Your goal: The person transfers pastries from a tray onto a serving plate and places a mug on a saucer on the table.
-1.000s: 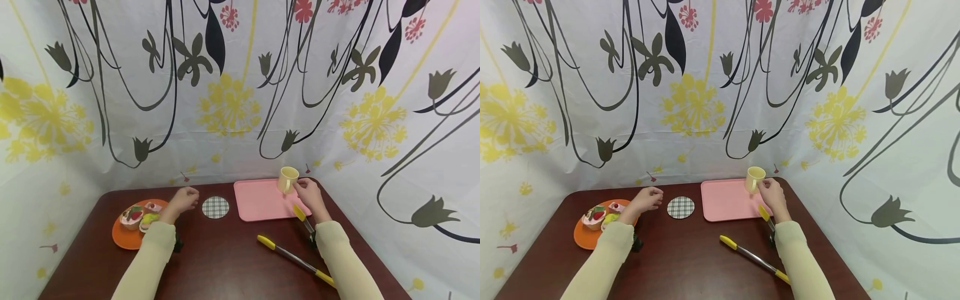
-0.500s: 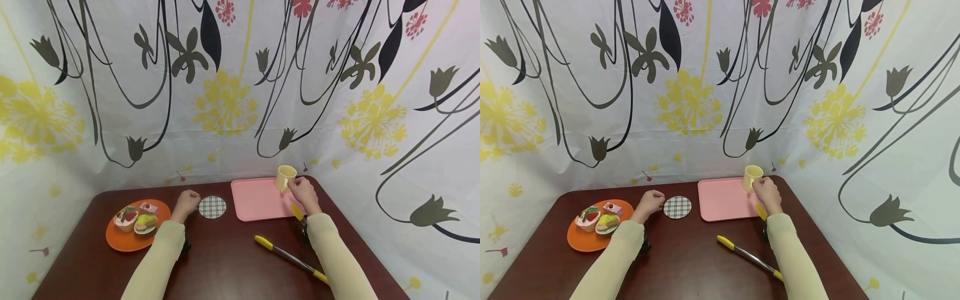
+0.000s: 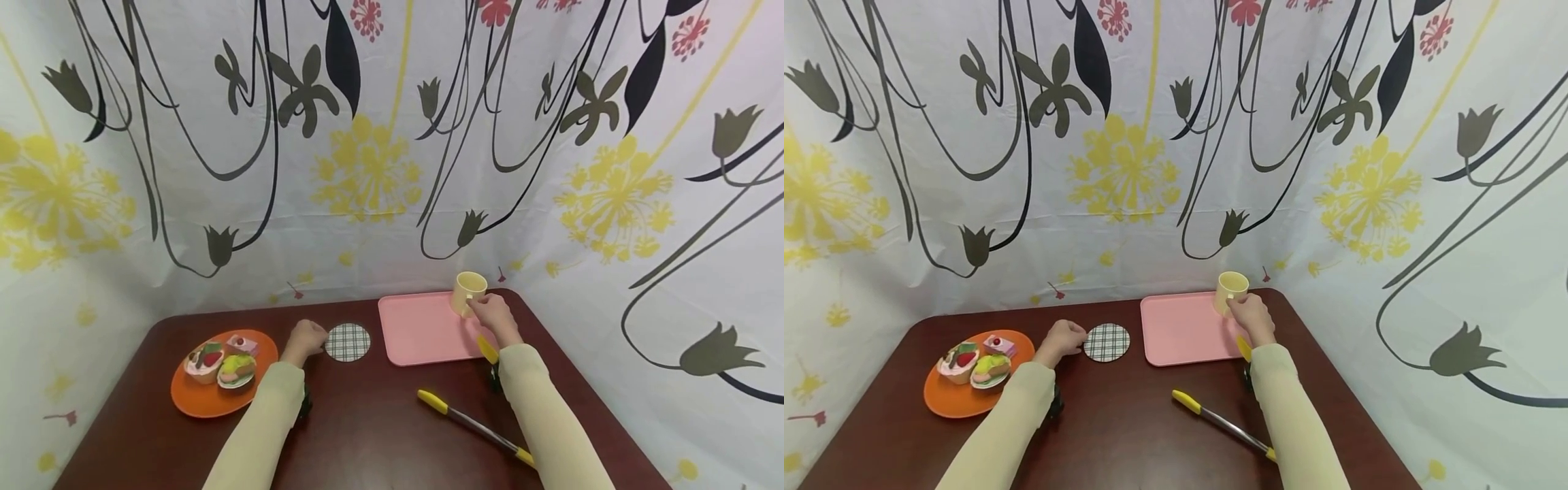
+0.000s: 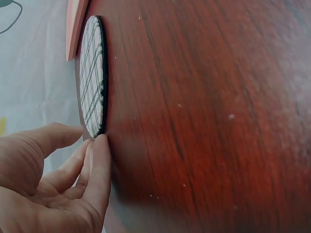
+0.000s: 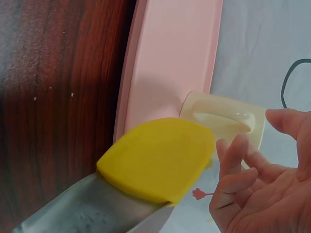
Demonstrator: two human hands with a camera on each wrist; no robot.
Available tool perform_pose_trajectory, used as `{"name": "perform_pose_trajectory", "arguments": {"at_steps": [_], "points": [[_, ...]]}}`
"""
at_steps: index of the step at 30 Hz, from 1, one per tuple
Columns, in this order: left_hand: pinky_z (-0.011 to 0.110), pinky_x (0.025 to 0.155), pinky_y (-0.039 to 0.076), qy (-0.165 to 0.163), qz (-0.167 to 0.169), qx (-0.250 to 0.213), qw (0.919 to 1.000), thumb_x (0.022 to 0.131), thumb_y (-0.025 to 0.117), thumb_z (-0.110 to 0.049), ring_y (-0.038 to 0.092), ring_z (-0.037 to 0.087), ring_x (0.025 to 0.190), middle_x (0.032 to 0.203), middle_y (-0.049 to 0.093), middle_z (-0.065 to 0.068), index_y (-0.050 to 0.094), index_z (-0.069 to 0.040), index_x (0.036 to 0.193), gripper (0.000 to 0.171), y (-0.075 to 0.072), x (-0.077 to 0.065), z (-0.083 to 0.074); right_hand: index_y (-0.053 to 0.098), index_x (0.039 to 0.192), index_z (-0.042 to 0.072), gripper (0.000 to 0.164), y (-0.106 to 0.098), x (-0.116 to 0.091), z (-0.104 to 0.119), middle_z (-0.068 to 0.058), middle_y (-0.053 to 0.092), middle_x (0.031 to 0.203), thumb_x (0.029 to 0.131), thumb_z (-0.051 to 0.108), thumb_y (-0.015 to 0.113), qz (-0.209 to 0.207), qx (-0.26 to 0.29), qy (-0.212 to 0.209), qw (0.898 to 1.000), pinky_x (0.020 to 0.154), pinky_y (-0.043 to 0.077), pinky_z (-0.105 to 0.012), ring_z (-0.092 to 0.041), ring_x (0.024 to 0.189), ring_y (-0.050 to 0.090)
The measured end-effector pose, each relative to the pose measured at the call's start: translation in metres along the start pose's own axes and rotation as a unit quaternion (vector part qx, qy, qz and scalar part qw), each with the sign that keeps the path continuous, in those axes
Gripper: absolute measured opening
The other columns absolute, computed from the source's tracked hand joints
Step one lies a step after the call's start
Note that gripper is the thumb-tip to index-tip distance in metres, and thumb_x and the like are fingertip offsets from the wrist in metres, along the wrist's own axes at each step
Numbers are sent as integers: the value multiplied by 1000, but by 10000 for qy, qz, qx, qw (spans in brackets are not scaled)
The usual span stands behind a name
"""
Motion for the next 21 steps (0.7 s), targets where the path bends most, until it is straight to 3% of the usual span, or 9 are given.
{"name": "perform_pose_trajectory", "arguments": {"at_steps": [5, 8, 15, 21], "points": [[39, 76, 63, 107, 17, 290, 9995, 94, 58, -2, 70, 32, 91, 115, 70, 25, 72, 10, 108, 23, 4, 3, -1, 62, 110, 9, 44, 2, 2, 1, -4, 58, 88, 106, 52, 58, -13, -15, -101, 9999, 68, 42, -37, -22, 81, 56], [40, 76, 60, 128, 33, 467, 9988, 94, 58, -3, 68, 29, 89, 114, 70, 23, 69, 8, 109, 21, 8, 3, 1, 64, 112, 8, 43, 8, 4, 0, -6, 61, 92, 107, 50, 58, 8, -27, -120, 9999, 70, 43, -38, -24, 84, 58], [46, 80, 59, 314, -18, 692, 9971, 101, 59, -7, 69, 31, 90, 114, 70, 24, 67, 7, 114, 21, 10, 0, -1, 57, 86, 13, 38, 14, 14, 0, -2, 56, 78, 105, 45, 59, -160, -74, -147, 9997, 65, 42, -36, -22, 76, 55], [41, 76, 55, 312, -41, 775, 9965, 100, 59, -7, 66, 28, 87, 112, 70, 21, 68, 5, 112, 19, 9, 2, -6, 46, 76, 13, 38, 23, 26, -1, 1, 50, 69, 107, 31, 60, 34, 633, -327, 9975, 59, 43, -29, -16, 67, 53]]}}
Point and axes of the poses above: each hand's wrist, its own x-axis towards the middle knuckle, its own y-axis out of the palm, z = x × y, the point moved 10 cm from there along x, towards the middle knuckle
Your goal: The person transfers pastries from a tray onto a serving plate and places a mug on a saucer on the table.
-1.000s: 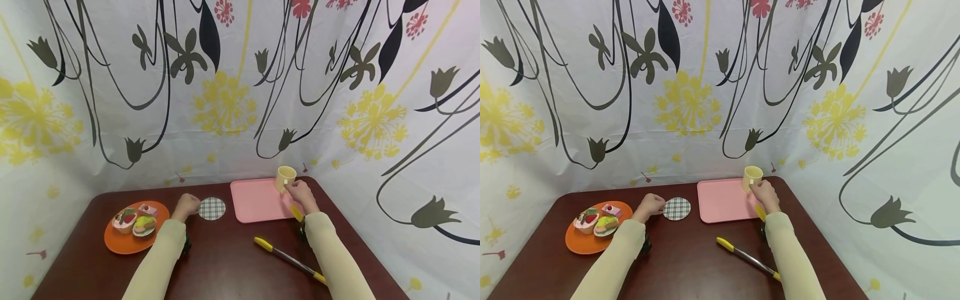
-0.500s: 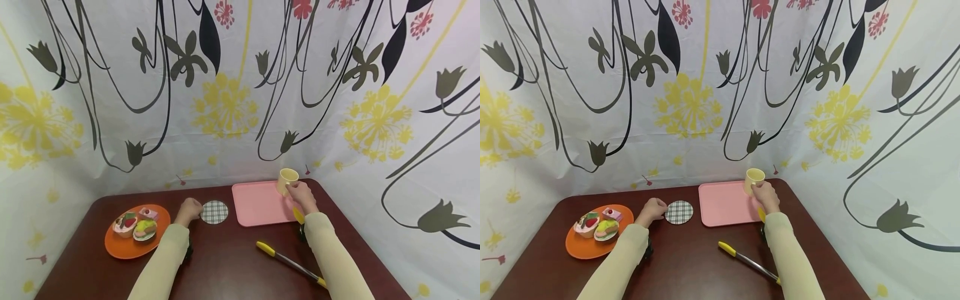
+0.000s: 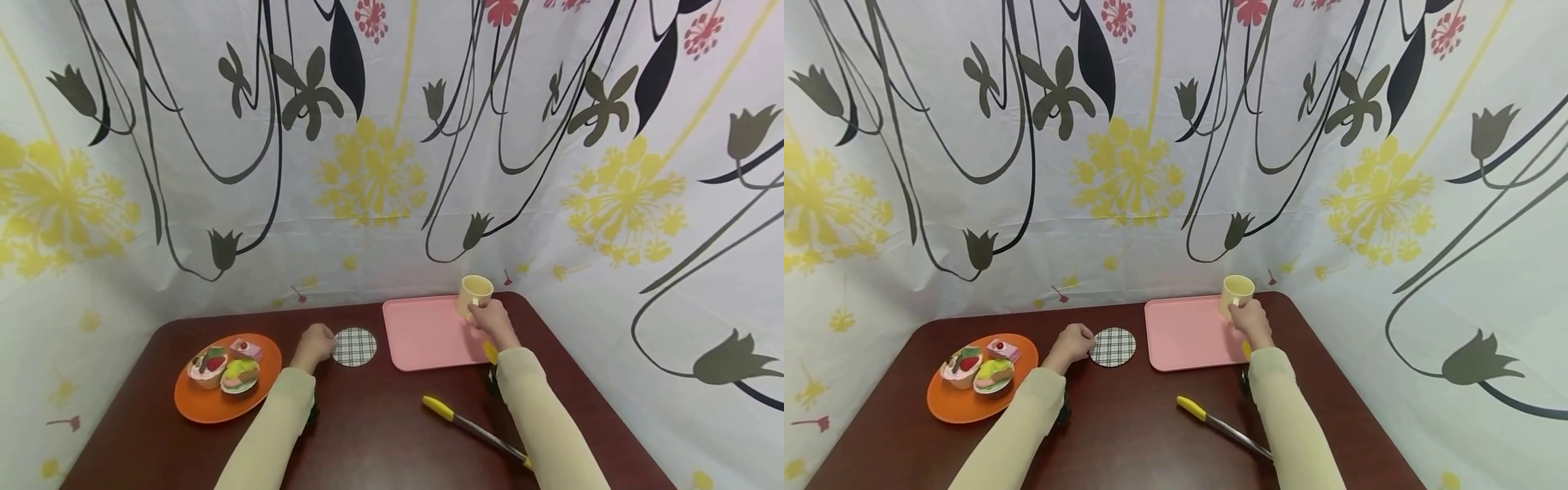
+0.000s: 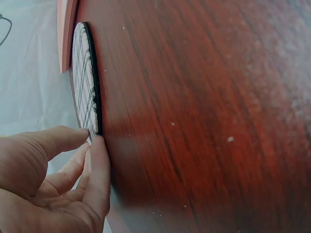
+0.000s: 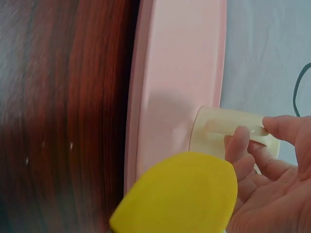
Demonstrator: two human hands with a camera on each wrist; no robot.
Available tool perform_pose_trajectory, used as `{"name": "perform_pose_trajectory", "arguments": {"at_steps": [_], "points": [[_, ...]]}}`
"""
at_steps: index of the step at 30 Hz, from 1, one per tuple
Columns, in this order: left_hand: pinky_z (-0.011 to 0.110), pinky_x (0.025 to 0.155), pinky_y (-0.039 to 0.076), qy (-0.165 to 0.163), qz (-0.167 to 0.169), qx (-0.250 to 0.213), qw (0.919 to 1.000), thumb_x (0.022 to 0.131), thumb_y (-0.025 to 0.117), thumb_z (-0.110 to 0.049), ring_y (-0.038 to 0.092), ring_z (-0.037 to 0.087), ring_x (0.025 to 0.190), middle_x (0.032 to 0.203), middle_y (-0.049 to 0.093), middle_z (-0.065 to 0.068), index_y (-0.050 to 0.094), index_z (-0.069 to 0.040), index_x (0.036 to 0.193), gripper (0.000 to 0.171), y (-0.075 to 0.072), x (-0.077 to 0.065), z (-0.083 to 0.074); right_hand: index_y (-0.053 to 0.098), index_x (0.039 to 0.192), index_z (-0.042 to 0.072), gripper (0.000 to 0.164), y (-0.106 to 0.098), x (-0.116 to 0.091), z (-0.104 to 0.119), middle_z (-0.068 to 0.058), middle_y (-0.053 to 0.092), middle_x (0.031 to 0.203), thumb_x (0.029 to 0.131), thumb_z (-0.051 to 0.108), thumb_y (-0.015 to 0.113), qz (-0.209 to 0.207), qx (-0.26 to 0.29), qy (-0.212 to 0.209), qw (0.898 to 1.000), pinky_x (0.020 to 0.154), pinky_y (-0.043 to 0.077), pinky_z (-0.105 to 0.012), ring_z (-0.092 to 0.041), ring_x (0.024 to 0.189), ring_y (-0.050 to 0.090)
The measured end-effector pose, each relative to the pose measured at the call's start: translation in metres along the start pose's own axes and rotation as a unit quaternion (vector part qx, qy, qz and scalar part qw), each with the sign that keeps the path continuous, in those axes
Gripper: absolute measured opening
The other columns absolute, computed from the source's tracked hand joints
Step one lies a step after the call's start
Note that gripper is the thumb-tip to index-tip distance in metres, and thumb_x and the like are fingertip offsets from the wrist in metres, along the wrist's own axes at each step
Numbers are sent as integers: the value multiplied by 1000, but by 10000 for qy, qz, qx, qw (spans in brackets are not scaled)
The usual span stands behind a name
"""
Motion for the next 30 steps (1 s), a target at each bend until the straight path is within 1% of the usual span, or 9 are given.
{"name": "perform_pose_trajectory", "arguments": {"at_steps": [4, 5, 7, 10, 12, 15, 17, 22, 30], "points": [[37, 68, 51, 82, -31, 11, 10000, 97, 59, -5, 60, 24, 76, 94, 66, 14, 67, 2, 98, 10, 1, 5, 0, 53, 83, 6, 30, 6, 2, -5, -2, 57, 74, 107, 23, 58, 229, 654, 209, 9974, 58, 46, -28, -14, 66, 56], [37, 64, 48, 163, -69, 55, 9998, 95, 58, -4, 56, 24, 70, 84, 62, 11, 64, 0, 89, 10, 2, 8, 1, 58, 89, 2, 28, 8, 2, -6, -5, 61, 78, 108, 22, 57, 299, 810, 270, 9959, 59, 47, -28, -14, 66, 58], [38, 63, 48, 207, -116, 104, 9997, 94, 58, -4, 52, 23, 69, 81, 58, 9, 63, -2, 86, 10, 1, 8, -1, 64, 106, -4, 28, 10, 0, -7, -10, 68, 89, 108, 22, 55, 427, 1202, 449, 9908, 60, 49, -28, -15, 69, 60], [41, 70, 52, 161, -144, 110, 9997, 96, 60, -5, 55, 27, 77, 89, 64, 13, 68, 0, 91, 11, 1, 8, 1, 63, 127, -5, 39, 15, -3, -8, -13, 71, 107, 111, 28, 52, 637, 1714, 726, 9805, 62, 48, -25, -12, 71, 60], [46, 82, 56, 38, -106, -1, 9999, 100, 62, -7, 62, 31, 93, 111, 70, 19, 72, 4, 108, 17, -2, 0, -4, 61, 132, -2, 41, 18, -4, -9, -12, 70, 111, 112, 33, 51, 697, 1992, 898, 9733, 61, 45, -24, -11, 71, 57], [52, 91, 58, 25, -68, -98, 9999, 104, 60, -8, 65, 36, 105, 128, 69, 25, 71, 7, 123, 27, -2, -1, -3, 58, 133, 1, 41, 20, -3, -8, -9, 68, 110, 113, 37, 49, 706, 2187, 1031, 9678, 62, 45, -23, -10, 72, 54], [53, 92, 58, 47, -55, -155, 9999, 105, 59, -8, 66, 37, 108, 132, 69, 26, 70, 8, 126, 29, -2, -2, -4, 58, 132, 1, 40, 21, -2, -8, -7, 67, 106, 113, 35, 49, 653, 2306, 1081, 9648, 64, 46, -24, -11, 74, 55], [50, 91, 58, -49, -40, -253, 9997, 106, 59, -8, 65, 36, 107, 132, 68, 25, 69, 7, 127, 28, 0, -1, -2, 54, 130, -2, 36, 22, -1, -7, -7, 60, 105, 114, 29, 45, 507, 2512, 1121, 9601, 72, 52, -27, -14, 81, 58], [49, 89, 57, -63, -48, -305, 9995, 106, 59, -8, 64, 35, 105, 134, 67, 26, 69, 8, 128, 29, 3, 2, 5, 54, 121, -2, 35, 22, 1, -6, -7, 57, 101, 116, 27, 35, 324, 2434, 977, 9645, 75, 54, -28, -16, 84, 59]]}}
Point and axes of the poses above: each hand's wrist, its own x-axis towards the middle knuckle, its own y-axis out of the palm, z = x × y, the point moved 10 cm from there along x, towards the middle knuckle
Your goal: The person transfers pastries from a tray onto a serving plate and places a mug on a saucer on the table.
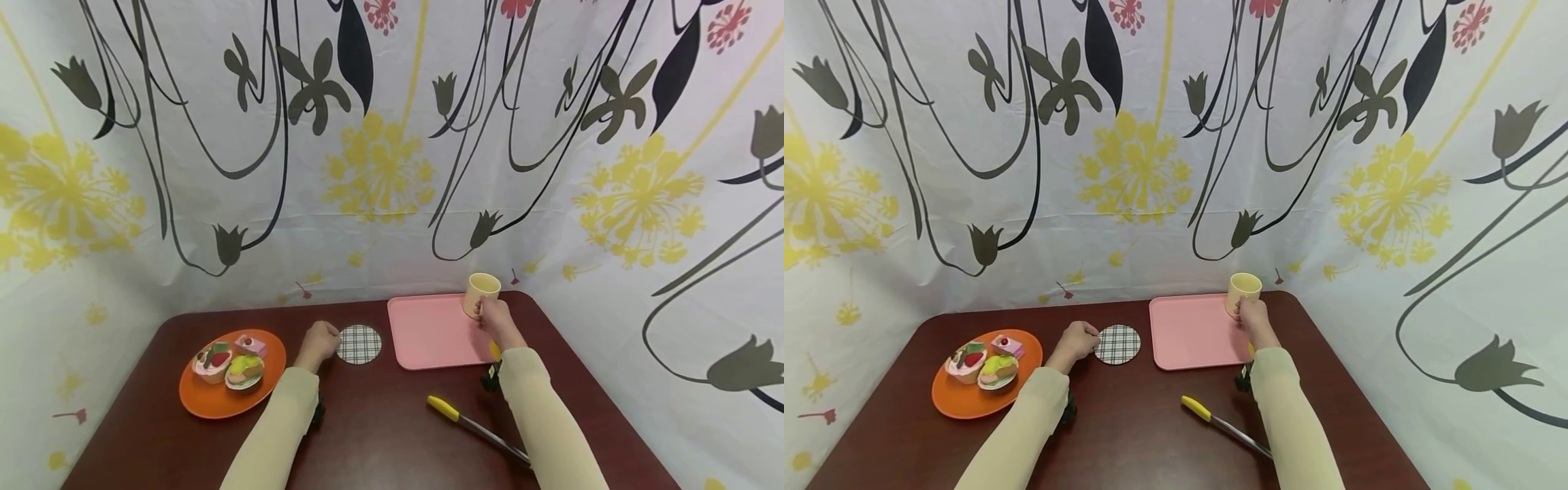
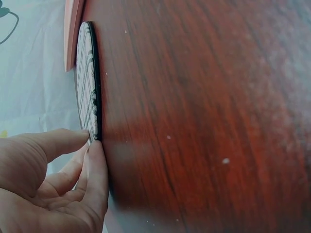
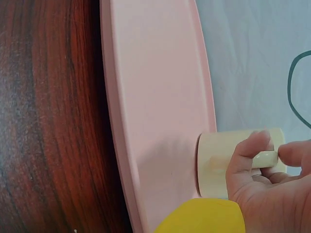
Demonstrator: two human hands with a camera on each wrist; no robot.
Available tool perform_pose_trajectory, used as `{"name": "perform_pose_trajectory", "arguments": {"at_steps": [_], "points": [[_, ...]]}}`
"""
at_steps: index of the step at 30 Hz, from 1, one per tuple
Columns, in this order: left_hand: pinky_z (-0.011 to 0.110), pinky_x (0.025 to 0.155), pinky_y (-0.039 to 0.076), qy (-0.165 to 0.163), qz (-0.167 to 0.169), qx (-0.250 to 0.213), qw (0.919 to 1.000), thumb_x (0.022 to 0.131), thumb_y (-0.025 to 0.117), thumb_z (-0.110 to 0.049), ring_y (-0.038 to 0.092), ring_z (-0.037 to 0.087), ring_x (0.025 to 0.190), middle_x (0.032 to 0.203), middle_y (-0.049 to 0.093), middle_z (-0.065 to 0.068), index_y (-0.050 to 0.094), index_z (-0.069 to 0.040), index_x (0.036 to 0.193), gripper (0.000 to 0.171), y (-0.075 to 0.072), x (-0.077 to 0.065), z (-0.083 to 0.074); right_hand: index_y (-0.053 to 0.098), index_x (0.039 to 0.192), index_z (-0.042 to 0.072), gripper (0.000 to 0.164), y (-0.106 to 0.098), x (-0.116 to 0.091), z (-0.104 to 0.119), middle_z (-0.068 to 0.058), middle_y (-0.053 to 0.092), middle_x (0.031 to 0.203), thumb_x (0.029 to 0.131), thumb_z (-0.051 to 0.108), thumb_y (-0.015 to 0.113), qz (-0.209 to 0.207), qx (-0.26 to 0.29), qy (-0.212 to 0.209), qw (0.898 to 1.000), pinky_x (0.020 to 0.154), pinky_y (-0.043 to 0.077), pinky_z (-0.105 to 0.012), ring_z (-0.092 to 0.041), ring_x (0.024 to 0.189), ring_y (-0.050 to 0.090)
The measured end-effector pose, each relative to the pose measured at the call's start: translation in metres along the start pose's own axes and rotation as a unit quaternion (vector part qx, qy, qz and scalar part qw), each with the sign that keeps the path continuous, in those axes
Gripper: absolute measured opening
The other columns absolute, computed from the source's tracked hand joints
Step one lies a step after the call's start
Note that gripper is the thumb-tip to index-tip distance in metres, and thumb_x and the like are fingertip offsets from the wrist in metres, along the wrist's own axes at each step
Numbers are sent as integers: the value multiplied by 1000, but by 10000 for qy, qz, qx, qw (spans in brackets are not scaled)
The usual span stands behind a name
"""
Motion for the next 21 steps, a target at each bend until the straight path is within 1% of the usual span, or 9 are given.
{"name": "perform_pose_trajectory", "arguments": {"at_steps": [4, 8, 11, 13, 16, 18, 21], "points": [[46, 85, 57, -66, -10, 7, 10000, 105, 59, -7, 64, 34, 103, 131, 68, 26, 69, 8, 126, 27, 0, -2, 4, 55, 119, -3, 38, -1, 0, -2, -6, 57, 99, 117, 28, 34, -48, -65, -51, 10000, 76, 53, -29, -15, 82, 57], [46, 84, 57, -101, -17, 8, 9999, 105, 59, -8, 65, 34, 102, 127, 69, 25, 70, 7, 123, 26, -1, -6, 4, 57, 117, -5, 38, -2, 0, -1, -5, 57, 95, 117, 26, 35, -143, -150, -229, 9995, 83, 55, -34, -15, 79, 57], [47, 84, 58, -58, -23, 6, 10000, 105, 59, -8, 66, 35, 102, 125, 69, 24, 70, 7, 122, 25, -2, -6, 2, 57, 116, -7, 38, -3, 1, 2, -4, 56, 93, 117, 25, 36, -245, -229, -365, 9988, 86, 57, -37, -15, 80, 57], [48, 84, 58, -39, -31, 20, 10000, 106, 59, -8, 66, 35, 102, 124, 70, 24, 70, 6, 122, 25, -2, -6, 1, 57, 115, -6, 38, -4, 2, 3, -4, 55, 94, 117, 25, 36, -288, -291, -408, 9983, 86, 57, -35, -15, 82, 57], [49, 86, 58, -4, -46, 47, 10000, 105, 59, -8, 66, 35, 103, 125, 70, 24, 70, 6, 123, 25, -3, -5, -1, 58, 114, -6, 38, -4, 4, 5, -5, 56, 96, 117, 27, 38, -296, -386, -482, 9977, 81, 56, -31, -16, 82, 57], [49, 87, 59, -5, -43, 56, 10000, 105, 59, -9, 66, 35, 104, 125, 69, 24, 69, 6, 124, 26, -2, -5, -1, 58, 112, -6, 39, -3, 4, 6, -6, 57, 96, 117, 27, 38, -281, -411, -557, 9972, 78, 56, -30, -15, 80, 57], [50, 87, 59, -4, -36, 63, 10000, 106, 58, -9, 66, 35, 103, 126, 69, 24, 69, 7, 124, 27, -1, -5, -1, 58, 109, -7, 39, -2, 4, 8, -6, 57, 92, 117, 26, 40, -312, -470, -695, 9960, 77, 56, -31, -15, 75, 56]]}}
Point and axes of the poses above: each hand's wrist, its own x-axis towards the middle knuckle, its own y-axis out of the palm, z = x × y, the point moved 10 cm from there along x, towards the middle knuckle
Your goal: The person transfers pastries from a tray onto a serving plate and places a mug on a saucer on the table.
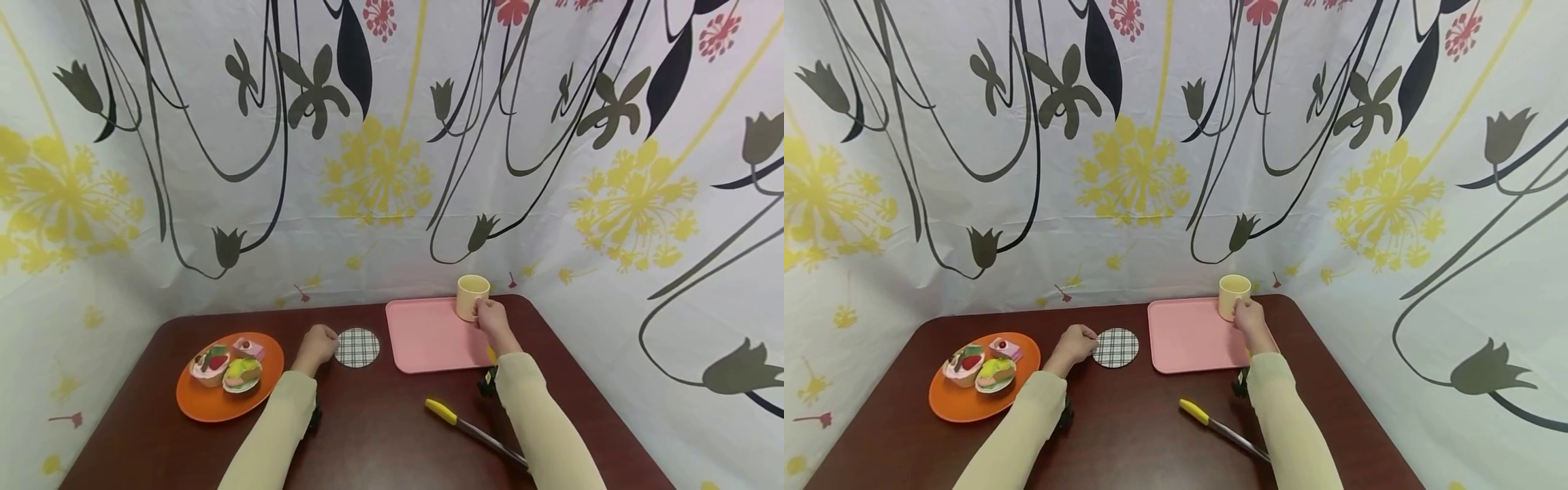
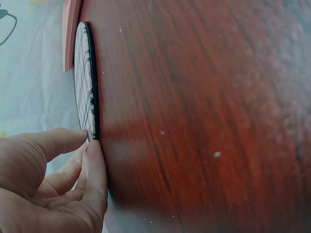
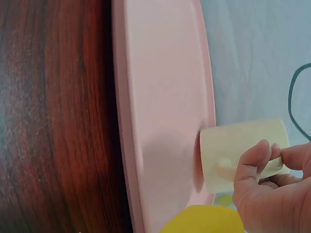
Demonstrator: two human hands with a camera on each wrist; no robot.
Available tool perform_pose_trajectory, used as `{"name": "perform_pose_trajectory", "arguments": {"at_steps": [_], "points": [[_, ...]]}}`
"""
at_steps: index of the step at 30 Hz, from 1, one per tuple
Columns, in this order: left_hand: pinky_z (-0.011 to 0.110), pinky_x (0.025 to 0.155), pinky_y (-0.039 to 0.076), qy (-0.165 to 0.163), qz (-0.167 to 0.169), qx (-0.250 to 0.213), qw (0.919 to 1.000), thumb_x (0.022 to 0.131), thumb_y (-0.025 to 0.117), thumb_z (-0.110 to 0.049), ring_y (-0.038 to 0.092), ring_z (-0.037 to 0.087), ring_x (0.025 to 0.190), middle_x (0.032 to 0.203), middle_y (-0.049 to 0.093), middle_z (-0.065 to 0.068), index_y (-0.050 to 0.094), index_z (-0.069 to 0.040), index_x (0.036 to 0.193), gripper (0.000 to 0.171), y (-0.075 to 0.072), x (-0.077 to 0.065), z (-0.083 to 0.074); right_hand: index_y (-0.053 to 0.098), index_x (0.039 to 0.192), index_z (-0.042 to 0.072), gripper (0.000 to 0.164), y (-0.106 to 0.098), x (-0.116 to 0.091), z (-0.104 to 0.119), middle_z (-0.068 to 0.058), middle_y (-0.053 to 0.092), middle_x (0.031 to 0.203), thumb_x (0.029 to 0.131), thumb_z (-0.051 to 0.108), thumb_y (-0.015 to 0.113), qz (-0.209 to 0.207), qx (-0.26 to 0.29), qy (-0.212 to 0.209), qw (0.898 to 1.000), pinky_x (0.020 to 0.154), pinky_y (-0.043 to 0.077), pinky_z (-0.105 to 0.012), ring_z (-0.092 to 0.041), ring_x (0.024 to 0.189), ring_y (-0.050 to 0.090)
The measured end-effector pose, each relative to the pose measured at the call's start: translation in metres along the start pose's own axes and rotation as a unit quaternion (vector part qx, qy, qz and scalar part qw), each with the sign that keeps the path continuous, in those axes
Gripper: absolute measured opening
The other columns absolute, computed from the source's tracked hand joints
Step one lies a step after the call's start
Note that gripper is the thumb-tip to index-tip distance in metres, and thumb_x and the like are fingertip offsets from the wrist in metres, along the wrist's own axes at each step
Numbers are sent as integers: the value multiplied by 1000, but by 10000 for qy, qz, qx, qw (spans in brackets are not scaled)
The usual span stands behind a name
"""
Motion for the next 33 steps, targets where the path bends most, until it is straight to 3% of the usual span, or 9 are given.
{"name": "perform_pose_trajectory", "arguments": {"at_steps": [12, 24, 33], "points": [[46, 84, 58, 29, -7, -59, 10000, 105, 58, -8, 64, 32, 98, 122, 69, 23, 69, 6, 123, 25, 1, -1, 0, 60, 113, -6, 38, 7, -17, 14, -3, 58, 95, 116, 27, 42, 51, 77, -155, 9998, 74, 55, -29, -9, 70, 53], [48, 84, 57, 126, -122, -49, 9998, 105, 58, -8, 64, 34, 97, 118, 69, 22, 68, 5, 120, 23, 1, 1, 4, 61, 121, -5, 41, 29, -44, 43, -5, 57, 102, 117, 31, 42, 510, -79, -431, 9977, 78, 52, -31, -17, 85, 53], [47, 83, 57, 147, -188, -124, 9996, 104, 57, -7, 63, 33, 96, 121, 69, 22, 68, 5, 123, 25, 1, -5, 2, 66, 110, -1, 40, 40, -59, 57, -5, 60, 98, 115, 35, 50, 560, -53, -591, 9967, 76, 54, -31, -17, 83, 56]]}}
Point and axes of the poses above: each hand's wrist, its own x-axis towards the middle knuckle, its own y-axis out of the palm, z = x × y, the point moved 10 cm from there along x, towards the middle knuckle
